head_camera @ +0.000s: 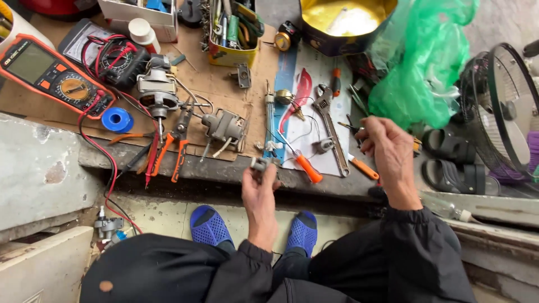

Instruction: Reassembling and repairing small motor components using a screwdriver, pliers, and a power drill on a floor-level workspace.

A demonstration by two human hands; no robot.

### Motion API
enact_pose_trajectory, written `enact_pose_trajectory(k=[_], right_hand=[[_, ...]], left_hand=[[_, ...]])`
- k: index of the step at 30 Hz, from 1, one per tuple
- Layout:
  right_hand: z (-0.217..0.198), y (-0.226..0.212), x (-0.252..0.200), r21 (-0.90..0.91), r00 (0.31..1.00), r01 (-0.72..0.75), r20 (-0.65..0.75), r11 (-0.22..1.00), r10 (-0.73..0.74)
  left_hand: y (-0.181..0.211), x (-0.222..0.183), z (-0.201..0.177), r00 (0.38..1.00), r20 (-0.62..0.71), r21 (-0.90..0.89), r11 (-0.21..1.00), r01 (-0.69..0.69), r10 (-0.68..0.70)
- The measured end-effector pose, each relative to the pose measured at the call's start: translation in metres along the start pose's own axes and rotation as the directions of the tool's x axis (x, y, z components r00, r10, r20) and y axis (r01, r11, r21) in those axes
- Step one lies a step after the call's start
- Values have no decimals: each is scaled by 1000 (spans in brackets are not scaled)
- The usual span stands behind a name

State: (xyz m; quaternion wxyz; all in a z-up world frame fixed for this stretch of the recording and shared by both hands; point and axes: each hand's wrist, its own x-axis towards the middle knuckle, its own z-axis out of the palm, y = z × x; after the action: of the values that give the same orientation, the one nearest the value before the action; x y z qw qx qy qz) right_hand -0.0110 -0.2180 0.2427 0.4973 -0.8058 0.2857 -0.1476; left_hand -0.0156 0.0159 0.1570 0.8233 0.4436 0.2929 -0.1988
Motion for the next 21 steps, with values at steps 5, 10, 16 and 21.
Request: enact_pose_trajectory(k=[5, 10, 16, 21], right_hand=[[-5, 63, -32, 38, 998, -57, 23, 998, 56], [22, 80, -70, -445, 925, 12, 345, 895, 159], [41, 120, -72, -545, 857, 104, 473, 832, 204], [33, 136, -67, -594, 877, 101, 431, 798, 211]], left_hand=[[5, -1, -11, 988, -28, 238, 961, -143, 154], [7, -12, -18, 973, -60, 280, 940, -197, 222], [-4, -1, -40, 967, -26, 338, 912, -231, 255], [4, -8, -16, 980, -80, 167, 972, -166, 182]])
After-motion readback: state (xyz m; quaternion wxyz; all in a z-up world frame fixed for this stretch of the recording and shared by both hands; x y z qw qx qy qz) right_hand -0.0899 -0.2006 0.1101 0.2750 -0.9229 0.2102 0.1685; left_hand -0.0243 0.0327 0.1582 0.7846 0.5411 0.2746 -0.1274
